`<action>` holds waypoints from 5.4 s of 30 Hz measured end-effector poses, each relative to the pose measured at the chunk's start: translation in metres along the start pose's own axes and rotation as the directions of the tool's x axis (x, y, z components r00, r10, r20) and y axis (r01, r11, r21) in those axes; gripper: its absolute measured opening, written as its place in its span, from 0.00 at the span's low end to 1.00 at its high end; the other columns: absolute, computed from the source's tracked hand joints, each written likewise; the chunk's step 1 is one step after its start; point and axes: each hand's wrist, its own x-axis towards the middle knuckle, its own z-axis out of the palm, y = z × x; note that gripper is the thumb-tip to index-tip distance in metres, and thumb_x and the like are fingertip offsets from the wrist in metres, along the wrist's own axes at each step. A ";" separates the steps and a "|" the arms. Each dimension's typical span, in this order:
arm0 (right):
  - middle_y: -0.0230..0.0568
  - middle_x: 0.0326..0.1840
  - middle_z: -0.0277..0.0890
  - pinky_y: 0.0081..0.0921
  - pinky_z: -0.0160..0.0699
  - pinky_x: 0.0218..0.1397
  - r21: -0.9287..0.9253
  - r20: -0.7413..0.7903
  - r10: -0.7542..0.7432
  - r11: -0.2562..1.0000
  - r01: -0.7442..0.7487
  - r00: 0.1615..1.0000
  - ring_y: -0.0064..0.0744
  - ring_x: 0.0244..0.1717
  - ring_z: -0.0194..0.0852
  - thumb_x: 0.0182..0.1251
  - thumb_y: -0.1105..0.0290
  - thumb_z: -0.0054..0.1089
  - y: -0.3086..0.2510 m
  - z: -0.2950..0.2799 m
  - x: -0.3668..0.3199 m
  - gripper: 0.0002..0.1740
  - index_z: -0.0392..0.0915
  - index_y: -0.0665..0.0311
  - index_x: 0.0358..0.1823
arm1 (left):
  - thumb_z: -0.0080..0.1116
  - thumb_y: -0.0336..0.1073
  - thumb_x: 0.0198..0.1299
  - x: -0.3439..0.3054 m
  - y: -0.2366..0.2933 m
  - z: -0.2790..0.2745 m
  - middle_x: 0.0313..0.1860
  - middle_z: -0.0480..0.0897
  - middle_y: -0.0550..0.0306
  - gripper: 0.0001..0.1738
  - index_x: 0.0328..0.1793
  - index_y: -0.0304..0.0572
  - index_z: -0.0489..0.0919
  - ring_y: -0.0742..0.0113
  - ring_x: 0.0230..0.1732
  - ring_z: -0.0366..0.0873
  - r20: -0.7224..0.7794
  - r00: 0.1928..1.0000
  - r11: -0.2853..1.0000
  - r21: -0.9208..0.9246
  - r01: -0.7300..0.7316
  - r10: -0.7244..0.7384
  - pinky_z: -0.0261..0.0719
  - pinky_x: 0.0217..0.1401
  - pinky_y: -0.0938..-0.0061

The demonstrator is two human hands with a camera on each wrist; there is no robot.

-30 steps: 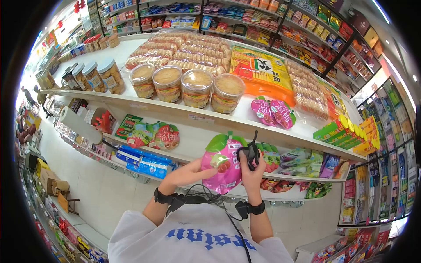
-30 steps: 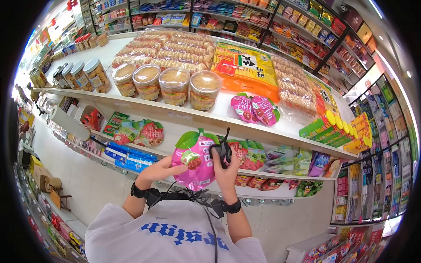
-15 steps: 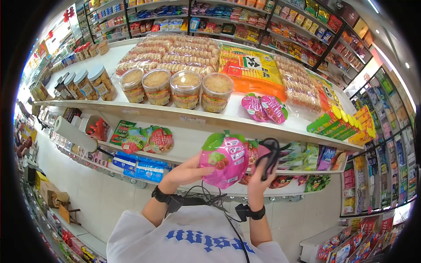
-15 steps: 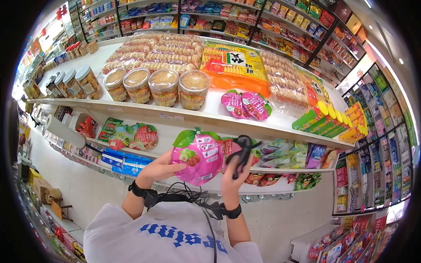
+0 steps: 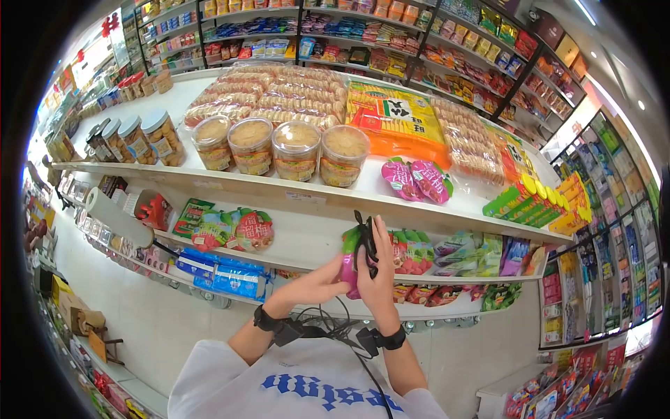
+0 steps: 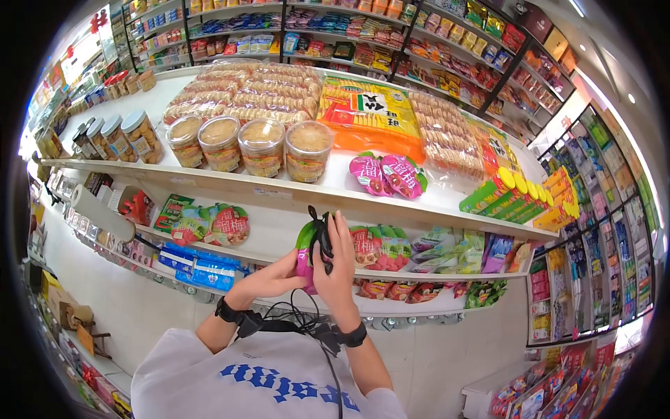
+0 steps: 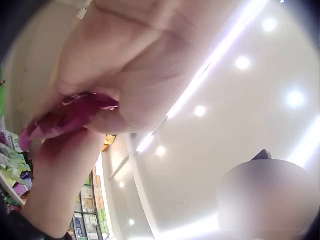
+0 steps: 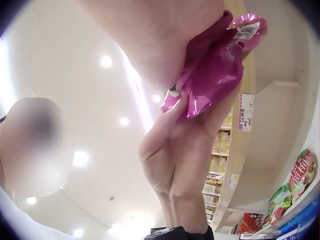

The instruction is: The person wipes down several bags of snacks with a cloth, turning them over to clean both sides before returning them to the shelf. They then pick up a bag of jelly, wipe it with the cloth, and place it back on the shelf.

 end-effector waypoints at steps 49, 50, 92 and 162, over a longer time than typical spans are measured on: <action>0.49 0.64 0.78 0.35 0.77 0.64 -0.136 0.047 -0.323 0.936 0.326 0.945 0.48 0.66 0.76 0.47 0.85 0.62 0.003 -0.023 -0.003 0.34 0.79 0.64 0.62 | 0.43 0.55 0.78 0.004 0.003 0.013 0.71 0.72 0.49 0.35 0.80 0.40 0.58 0.59 0.68 0.73 -0.463 0.884 0.901 -0.357 -0.248 0.060 0.72 0.71 0.65; 0.44 0.68 0.74 0.43 0.73 0.69 -0.185 0.153 -0.399 0.887 0.423 0.904 0.47 0.70 0.71 0.45 0.83 0.63 0.001 -0.018 -0.006 0.36 0.80 0.59 0.63 | 0.44 0.56 0.78 0.008 0.009 0.010 0.71 0.73 0.50 0.34 0.79 0.41 0.60 0.60 0.68 0.74 -0.418 0.908 0.825 -0.515 -0.233 -0.004 0.72 0.71 0.64; 0.28 0.38 0.79 0.19 0.73 0.44 0.086 -0.081 0.080 0.994 -0.073 0.993 0.16 0.39 0.72 0.70 0.69 0.67 0.035 -0.017 -0.013 0.10 0.80 0.65 0.46 | 0.60 0.41 0.71 -0.018 0.032 0.002 0.52 0.83 0.57 0.26 0.68 0.32 0.72 0.76 0.49 0.78 -0.469 0.850 0.970 0.105 -0.218 0.242 0.79 0.55 0.75; 0.42 0.36 0.82 0.24 0.78 0.35 0.840 0.077 0.687 0.346 -0.418 0.723 0.28 0.30 0.79 0.70 0.65 0.64 0.163 -0.069 -0.012 0.10 0.77 0.64 0.43 | 0.72 0.17 0.41 -0.106 0.123 0.116 0.25 0.79 0.55 0.15 0.27 0.39 0.75 0.61 0.22 0.77 -0.019 0.451 0.376 0.586 -0.718 0.892 0.75 0.24 0.75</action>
